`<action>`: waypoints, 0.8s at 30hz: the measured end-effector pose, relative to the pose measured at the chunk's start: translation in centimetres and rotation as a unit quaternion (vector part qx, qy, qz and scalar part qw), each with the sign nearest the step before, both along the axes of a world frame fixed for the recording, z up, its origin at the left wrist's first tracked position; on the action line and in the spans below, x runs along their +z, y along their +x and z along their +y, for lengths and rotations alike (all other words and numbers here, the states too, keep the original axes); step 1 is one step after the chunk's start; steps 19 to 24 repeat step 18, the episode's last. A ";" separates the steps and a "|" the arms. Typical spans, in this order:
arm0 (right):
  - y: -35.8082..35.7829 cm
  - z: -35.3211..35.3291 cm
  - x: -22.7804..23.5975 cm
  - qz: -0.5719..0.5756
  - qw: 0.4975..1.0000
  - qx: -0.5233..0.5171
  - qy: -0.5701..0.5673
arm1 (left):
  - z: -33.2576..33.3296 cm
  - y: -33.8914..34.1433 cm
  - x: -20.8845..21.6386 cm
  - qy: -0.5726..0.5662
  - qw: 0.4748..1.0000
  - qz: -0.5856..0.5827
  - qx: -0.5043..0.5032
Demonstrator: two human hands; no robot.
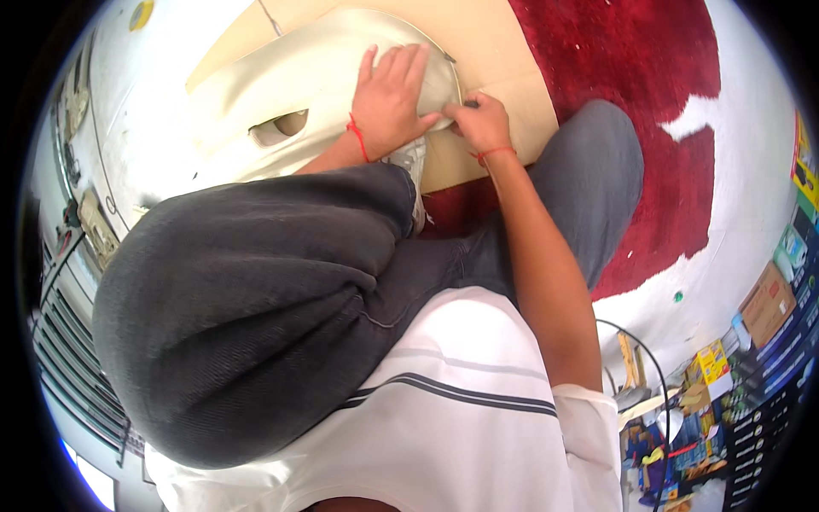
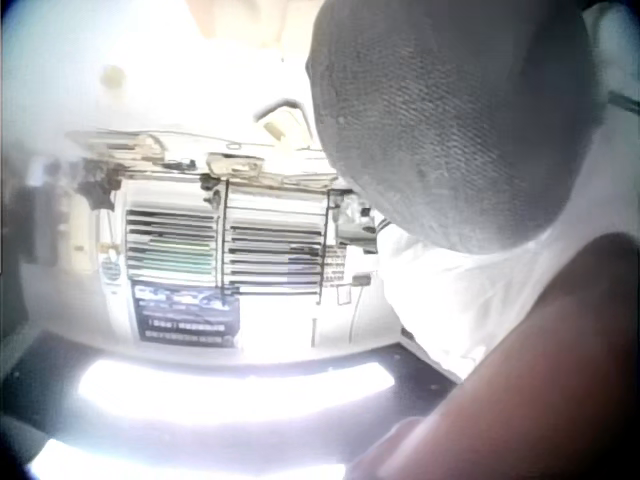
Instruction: The person sits on the floor and manipulates a beige fabric cover, folding and tucking its edges around a rigid plastic frame. They repeatedly adjust the fabric to fit the contours of the frame, occasionally flipping the assembly to work on different sides.
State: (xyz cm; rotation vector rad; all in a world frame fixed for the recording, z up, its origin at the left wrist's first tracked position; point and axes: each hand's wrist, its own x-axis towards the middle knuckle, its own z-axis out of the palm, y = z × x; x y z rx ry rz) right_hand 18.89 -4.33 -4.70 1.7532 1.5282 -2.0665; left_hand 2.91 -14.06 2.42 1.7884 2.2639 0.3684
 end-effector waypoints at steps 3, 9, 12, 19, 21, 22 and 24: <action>-0.6 -0.6 0.4 -0.028 1.000 0.001 -0.001 | -0.7 -0.5 0.1 0.009 1.000 -0.005 -0.026; 0.0 0.4 0.2 0.057 0.991 -0.045 -0.116 | -2.4 -0.3 0.9 0.022 0.997 -0.034 0.062; 0.2 1.1 0.8 0.048 0.993 -0.003 -0.109 | -1.4 0.3 0.5 0.006 0.995 -0.065 0.078; -0.7 0.3 0.1 -0.016 0.998 0.058 -0.020 | -0.9 -0.3 -0.3 0.017 0.997 -0.058 0.052; -0.7 0.3 0.1 -0.016 0.998 0.058 -0.020 | -0.9 -0.3 -0.3 0.017 0.997 -0.058 0.052; -0.7 0.3 0.1 -0.016 0.998 0.058 -0.020 | -0.9 -0.3 -0.3 0.017 0.997 -0.058 0.052; -0.7 0.3 0.1 -0.016 0.998 0.058 -0.020 | -0.9 -0.3 -0.3 0.017 0.997 -0.058 0.052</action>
